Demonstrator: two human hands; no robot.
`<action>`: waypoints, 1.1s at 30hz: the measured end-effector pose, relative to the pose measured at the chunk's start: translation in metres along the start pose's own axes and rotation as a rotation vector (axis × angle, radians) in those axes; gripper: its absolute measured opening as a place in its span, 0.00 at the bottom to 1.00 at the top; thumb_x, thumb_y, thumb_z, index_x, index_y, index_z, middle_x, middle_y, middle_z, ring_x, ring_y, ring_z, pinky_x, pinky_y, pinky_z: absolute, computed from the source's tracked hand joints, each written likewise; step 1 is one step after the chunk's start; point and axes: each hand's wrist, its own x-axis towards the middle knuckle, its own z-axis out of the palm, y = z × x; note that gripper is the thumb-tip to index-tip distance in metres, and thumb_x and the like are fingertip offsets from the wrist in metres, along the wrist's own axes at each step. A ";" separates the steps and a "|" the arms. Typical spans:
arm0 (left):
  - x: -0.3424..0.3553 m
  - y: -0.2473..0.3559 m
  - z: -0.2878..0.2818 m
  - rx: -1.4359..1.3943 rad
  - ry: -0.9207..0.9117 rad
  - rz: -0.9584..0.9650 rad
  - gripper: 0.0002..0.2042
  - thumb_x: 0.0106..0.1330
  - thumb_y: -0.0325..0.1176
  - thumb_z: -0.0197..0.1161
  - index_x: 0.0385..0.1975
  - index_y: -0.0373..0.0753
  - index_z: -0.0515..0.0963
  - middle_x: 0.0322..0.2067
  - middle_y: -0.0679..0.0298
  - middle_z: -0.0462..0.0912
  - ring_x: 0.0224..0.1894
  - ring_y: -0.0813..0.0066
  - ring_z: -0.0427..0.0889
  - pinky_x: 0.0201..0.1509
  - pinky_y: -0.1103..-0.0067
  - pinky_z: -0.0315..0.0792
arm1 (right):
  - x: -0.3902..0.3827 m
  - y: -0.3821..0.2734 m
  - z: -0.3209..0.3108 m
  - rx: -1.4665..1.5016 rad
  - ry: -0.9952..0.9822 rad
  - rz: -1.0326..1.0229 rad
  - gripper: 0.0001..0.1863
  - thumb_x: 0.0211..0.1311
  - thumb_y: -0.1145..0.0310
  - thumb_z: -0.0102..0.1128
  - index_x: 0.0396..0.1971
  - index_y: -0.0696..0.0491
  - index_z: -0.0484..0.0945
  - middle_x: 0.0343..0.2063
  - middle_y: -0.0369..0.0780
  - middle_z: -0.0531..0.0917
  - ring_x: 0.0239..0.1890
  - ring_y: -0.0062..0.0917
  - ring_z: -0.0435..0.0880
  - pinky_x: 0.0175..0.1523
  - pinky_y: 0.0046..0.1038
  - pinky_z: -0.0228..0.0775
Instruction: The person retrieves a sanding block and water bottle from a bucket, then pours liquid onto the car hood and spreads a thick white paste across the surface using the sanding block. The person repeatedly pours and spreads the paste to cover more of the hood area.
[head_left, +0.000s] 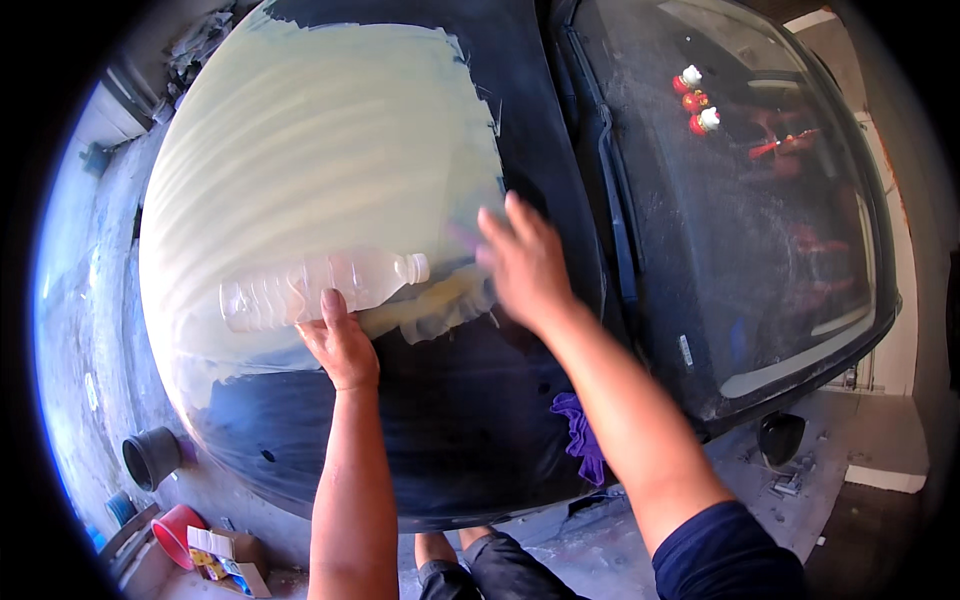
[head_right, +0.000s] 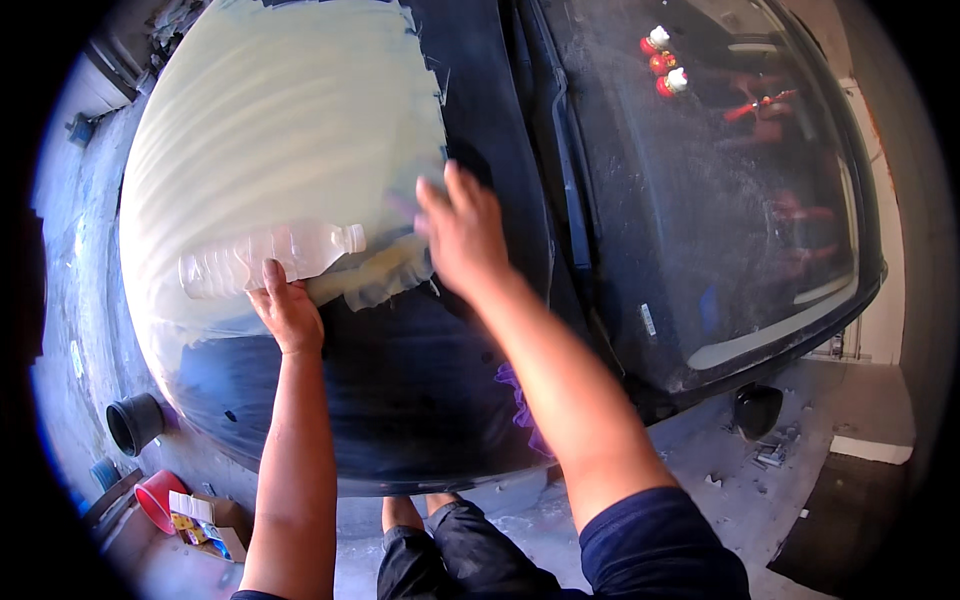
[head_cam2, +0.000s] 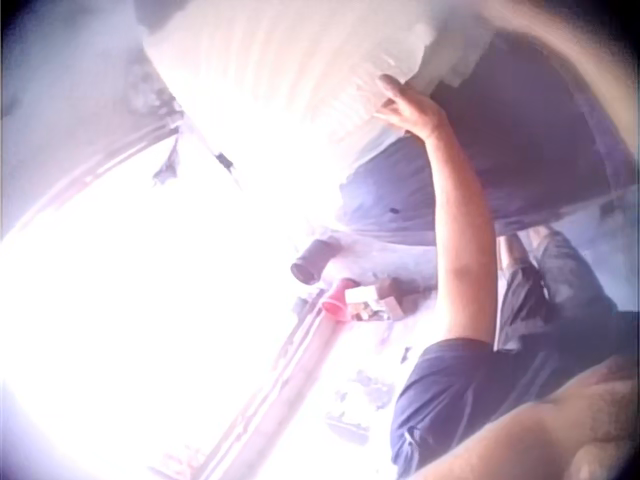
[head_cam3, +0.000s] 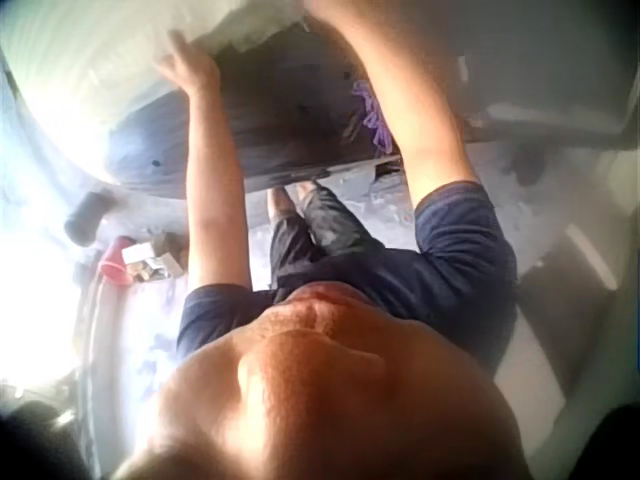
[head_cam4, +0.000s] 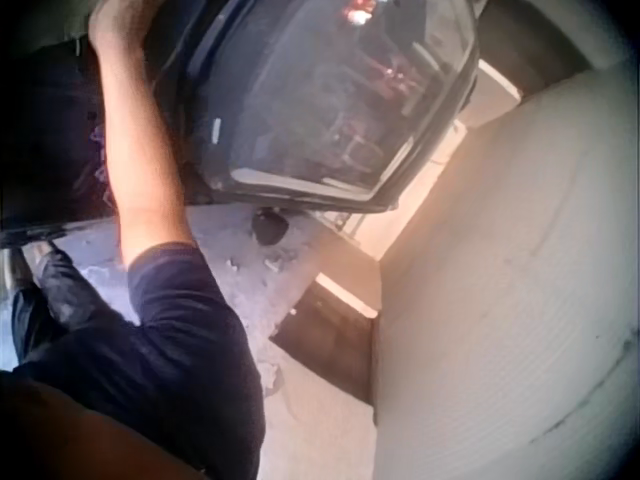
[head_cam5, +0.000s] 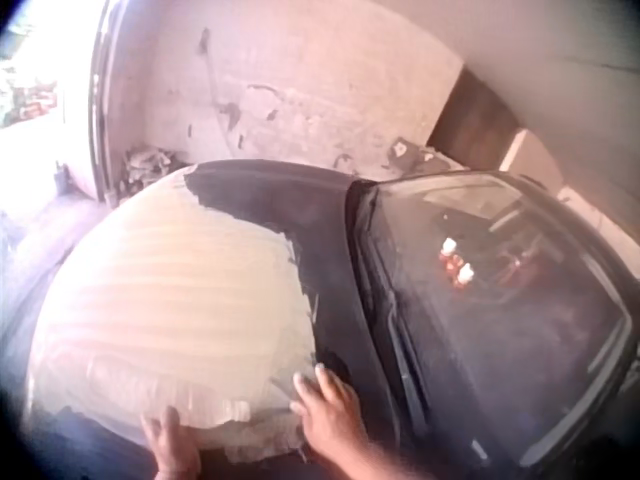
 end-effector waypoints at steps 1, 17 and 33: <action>0.001 -0.004 0.001 -0.015 -0.018 -0.010 0.23 0.68 0.41 0.62 0.57 0.38 0.63 0.49 0.62 0.73 0.49 0.73 0.74 0.47 0.73 0.70 | 0.027 0.020 0.003 -0.045 0.063 0.010 0.22 0.58 0.65 0.63 0.53 0.54 0.77 0.57 0.56 0.73 0.58 0.48 0.73 0.57 0.46 0.66; -0.001 -0.003 0.002 -0.004 -0.101 -0.054 0.30 0.69 0.42 0.61 0.64 0.34 0.57 0.58 0.54 0.67 0.58 0.66 0.70 0.60 0.69 0.68 | 0.055 0.061 0.000 0.029 -0.001 0.001 0.22 0.62 0.61 0.61 0.56 0.50 0.77 0.60 0.53 0.71 0.60 0.45 0.71 0.64 0.43 0.61; 0.003 -0.008 -0.006 -0.031 -0.070 -0.065 0.28 0.69 0.40 0.60 0.63 0.34 0.59 0.59 0.54 0.68 0.60 0.64 0.70 0.63 0.67 0.67 | 0.058 0.044 0.017 0.053 -0.025 -0.041 0.22 0.61 0.65 0.60 0.57 0.50 0.76 0.60 0.53 0.70 0.61 0.47 0.69 0.65 0.46 0.57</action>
